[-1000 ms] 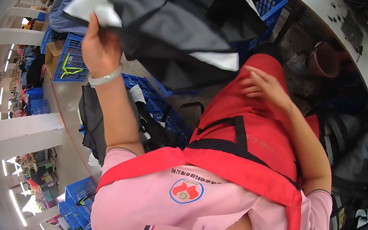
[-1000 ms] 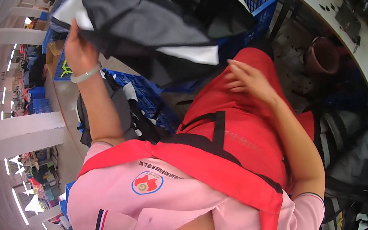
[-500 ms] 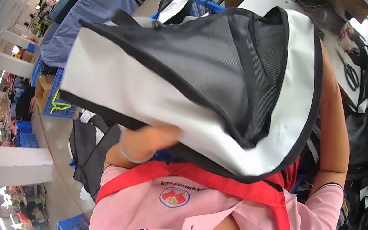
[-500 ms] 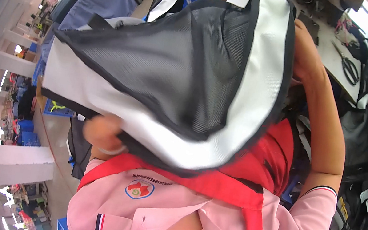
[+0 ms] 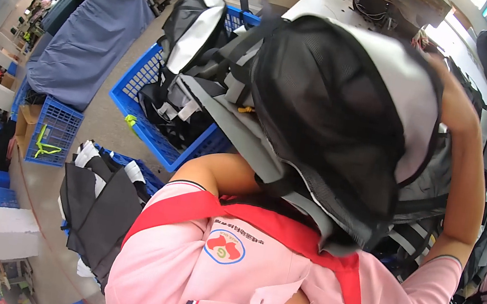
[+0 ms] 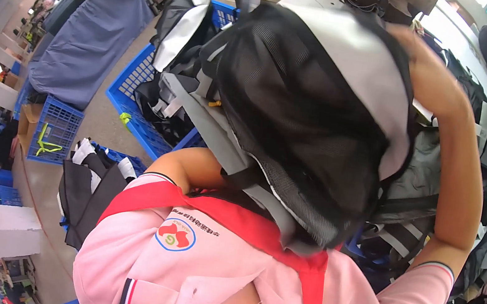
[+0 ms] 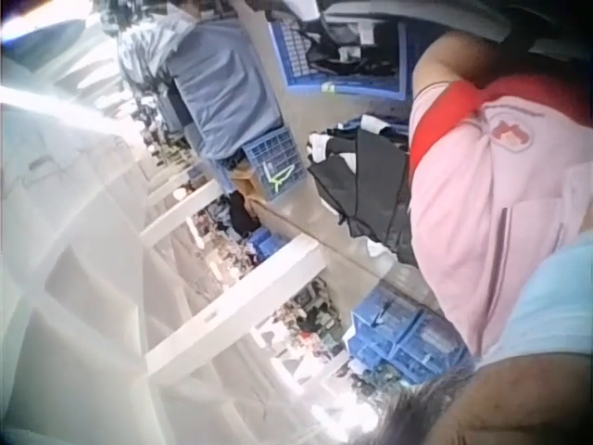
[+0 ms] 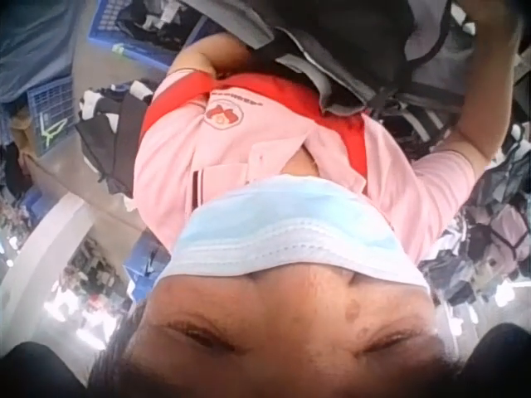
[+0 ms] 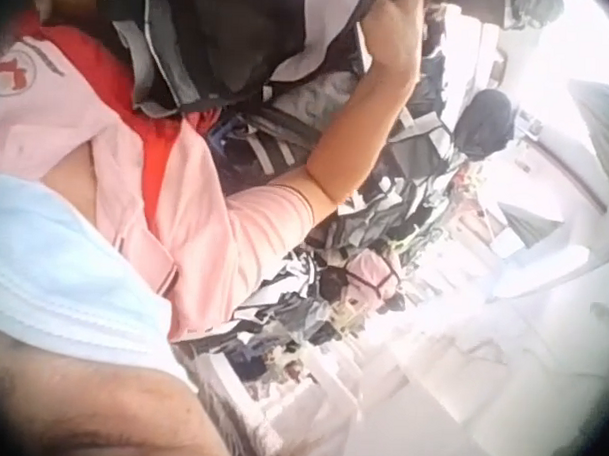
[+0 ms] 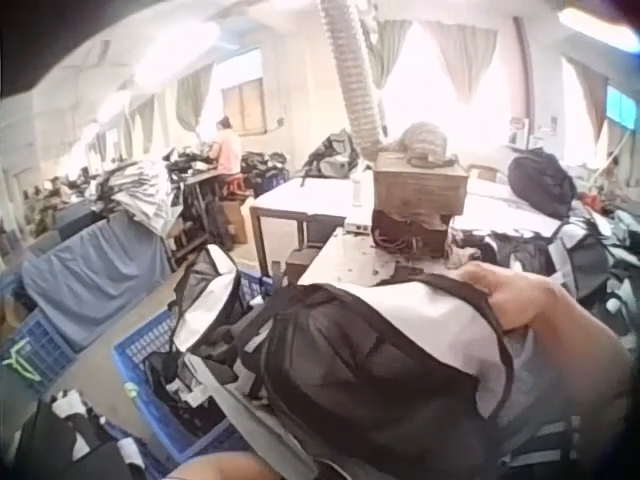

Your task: Sewing and assembling fabric bags at an industrial sewing machine.

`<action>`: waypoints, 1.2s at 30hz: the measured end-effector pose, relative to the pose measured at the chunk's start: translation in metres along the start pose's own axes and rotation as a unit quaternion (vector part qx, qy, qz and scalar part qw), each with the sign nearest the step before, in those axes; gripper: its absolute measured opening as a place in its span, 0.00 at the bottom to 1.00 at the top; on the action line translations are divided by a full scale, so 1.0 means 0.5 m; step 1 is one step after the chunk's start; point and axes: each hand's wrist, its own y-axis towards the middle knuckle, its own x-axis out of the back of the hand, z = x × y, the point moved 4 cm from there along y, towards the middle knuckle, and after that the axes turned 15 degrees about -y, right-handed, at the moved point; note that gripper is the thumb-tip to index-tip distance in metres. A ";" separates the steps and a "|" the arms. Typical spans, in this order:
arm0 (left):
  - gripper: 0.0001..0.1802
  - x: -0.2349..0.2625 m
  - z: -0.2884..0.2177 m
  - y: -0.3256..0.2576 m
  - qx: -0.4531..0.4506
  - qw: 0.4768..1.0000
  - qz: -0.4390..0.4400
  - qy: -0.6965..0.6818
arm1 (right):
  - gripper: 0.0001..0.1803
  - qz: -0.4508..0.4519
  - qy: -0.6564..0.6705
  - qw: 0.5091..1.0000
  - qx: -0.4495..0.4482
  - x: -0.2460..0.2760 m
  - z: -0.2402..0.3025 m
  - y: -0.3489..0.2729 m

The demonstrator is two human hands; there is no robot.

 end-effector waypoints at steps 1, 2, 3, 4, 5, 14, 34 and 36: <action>0.19 -0.002 0.024 0.011 -0.019 0.999 0.012 0.026 | 0.16 0.062 0.022 0.997 -0.036 -0.005 -0.009 -0.031; 0.19 -0.007 0.048 0.019 -0.036 0.998 0.024 0.053 | 0.16 0.122 0.045 0.989 -0.072 -0.015 -0.012 -0.071; 0.19 -0.015 0.066 0.019 -0.049 0.995 0.031 0.086 | 0.14 0.197 0.067 0.977 -0.056 -0.030 -0.001 -0.099; 0.19 -0.012 0.093 0.004 -0.065 0.991 0.047 0.111 | 0.11 0.270 0.085 0.958 -0.050 -0.046 0.004 -0.131; 0.20 0.023 0.107 -0.057 -0.075 0.985 0.062 0.142 | 0.10 0.277 0.085 0.957 -0.012 -0.065 0.017 -0.157; 0.08 0.467 0.085 -0.419 0.368 0.819 0.264 0.353 | 0.13 0.201 0.056 0.967 0.148 -0.116 0.110 -0.195; 0.13 0.210 -0.350 0.210 -0.021 0.951 0.165 0.260 | 0.24 -0.056 -0.224 0.972 -0.033 0.203 -0.083 -0.358; 0.11 0.157 -0.412 0.251 -0.138 0.926 0.238 0.259 | 0.36 -0.021 -0.307 0.932 -0.190 0.346 -0.257 -0.463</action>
